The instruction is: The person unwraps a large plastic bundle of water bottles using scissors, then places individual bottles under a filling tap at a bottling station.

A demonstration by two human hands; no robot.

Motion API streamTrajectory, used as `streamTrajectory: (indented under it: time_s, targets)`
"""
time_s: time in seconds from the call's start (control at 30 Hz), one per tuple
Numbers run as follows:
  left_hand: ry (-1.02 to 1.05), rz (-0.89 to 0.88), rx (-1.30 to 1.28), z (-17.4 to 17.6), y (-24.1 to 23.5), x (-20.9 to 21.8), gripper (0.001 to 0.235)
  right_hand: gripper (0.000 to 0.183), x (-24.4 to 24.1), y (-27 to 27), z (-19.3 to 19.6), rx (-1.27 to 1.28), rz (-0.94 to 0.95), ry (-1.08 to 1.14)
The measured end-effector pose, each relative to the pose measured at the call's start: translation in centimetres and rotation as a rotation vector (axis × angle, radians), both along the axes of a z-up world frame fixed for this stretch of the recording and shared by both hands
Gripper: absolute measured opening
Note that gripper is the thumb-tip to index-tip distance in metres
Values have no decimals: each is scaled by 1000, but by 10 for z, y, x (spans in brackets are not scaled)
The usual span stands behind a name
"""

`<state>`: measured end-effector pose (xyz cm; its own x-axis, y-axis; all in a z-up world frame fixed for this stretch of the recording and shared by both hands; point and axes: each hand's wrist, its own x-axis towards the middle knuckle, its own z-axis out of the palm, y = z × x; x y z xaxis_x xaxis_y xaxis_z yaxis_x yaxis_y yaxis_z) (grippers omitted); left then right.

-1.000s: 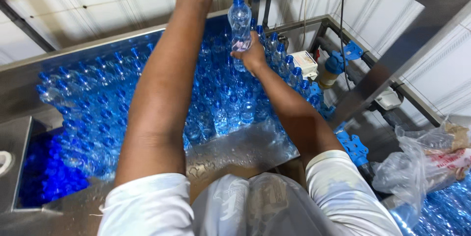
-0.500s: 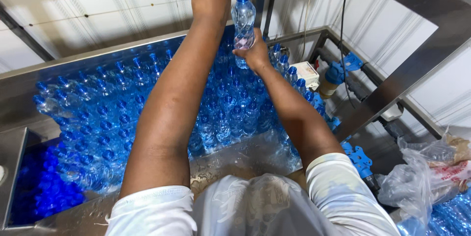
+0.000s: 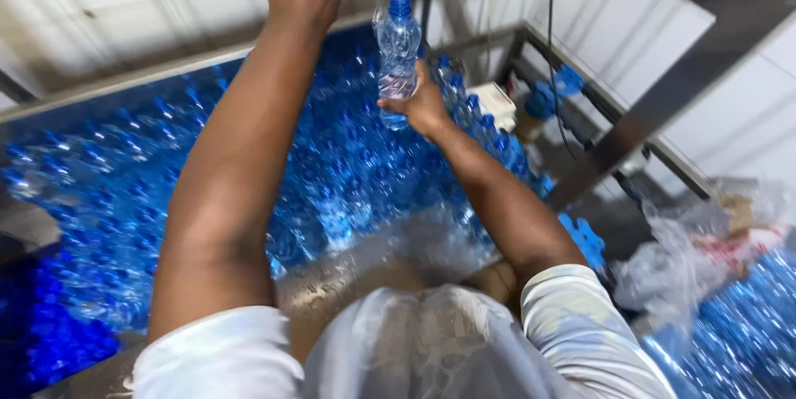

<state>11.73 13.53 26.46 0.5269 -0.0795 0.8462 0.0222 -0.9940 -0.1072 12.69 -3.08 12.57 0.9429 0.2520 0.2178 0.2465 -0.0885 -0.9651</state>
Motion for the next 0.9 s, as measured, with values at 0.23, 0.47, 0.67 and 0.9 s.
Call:
streamTrajectory:
  time_s: [0.23, 0.47, 0.67, 0.9]
  targets:
    - [393, -497, -991, -241, -105, -105, 63, 127, -74, -55, -105, -407, 24, 112]
    - [957, -348, -1055, -318, -121, -98, 114, 129, -143, -150, -170, -483, 178, -154]
    - [461, -757, -1099, -356, -156, -64, 97, 81, -220, -276, -187, -551, 166, 23]
    - [291, -921, -1581, -405, -169, -52, 99, 62, -311, -389, -129, -509, -259, 227]
